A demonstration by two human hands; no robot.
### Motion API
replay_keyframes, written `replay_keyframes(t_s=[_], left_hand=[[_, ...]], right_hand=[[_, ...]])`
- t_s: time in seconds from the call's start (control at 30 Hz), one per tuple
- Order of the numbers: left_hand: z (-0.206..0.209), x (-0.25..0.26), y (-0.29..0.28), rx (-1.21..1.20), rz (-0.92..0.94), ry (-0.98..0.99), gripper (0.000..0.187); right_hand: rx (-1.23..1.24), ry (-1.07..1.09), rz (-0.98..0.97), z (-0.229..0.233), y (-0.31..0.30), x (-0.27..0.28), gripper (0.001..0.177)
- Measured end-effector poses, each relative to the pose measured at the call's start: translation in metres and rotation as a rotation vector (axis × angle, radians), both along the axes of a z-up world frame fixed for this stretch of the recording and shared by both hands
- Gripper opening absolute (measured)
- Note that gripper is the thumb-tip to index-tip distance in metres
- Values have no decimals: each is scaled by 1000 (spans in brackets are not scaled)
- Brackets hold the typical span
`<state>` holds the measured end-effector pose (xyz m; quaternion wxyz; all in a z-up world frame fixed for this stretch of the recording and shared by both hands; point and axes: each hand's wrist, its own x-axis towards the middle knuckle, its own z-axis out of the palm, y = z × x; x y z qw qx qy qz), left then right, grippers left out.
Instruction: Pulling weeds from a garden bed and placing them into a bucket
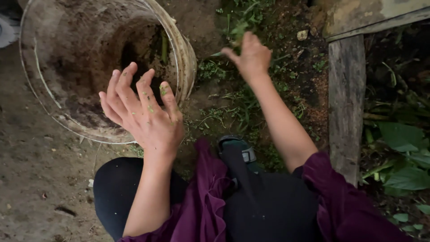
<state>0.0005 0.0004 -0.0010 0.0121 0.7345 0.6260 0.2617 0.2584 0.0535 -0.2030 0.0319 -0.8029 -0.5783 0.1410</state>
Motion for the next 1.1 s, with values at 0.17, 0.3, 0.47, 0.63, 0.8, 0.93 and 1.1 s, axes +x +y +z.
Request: replay_keyframes(t_s=[0.17,0.3,0.47,0.63,0.8,0.93,1.1], left_hand=[[-1,-2,1,13,-13,10,28],[-3,-2,0,38,-7,31,34],[-1,-1,2,57,-20,15,32],[3,0,1,12,-28,-22,21],[1,-2,0,19,-33,5,18],[4,-1,0,-9,-32,-6,16],[1,0,0,21,-28,-6,22]], right_hand=[[34,243,40,36,-11,0,41],[-65,541,-82,98,-43,50,47],[-286,445,-162,132,-89,66,63],[-453,408,-170,81,-126,26,57],[15,130,86,12,-155,31,45],[24,250,-35,-9,-151,56,42],[67,512,-162,-2,-146,68,31]])
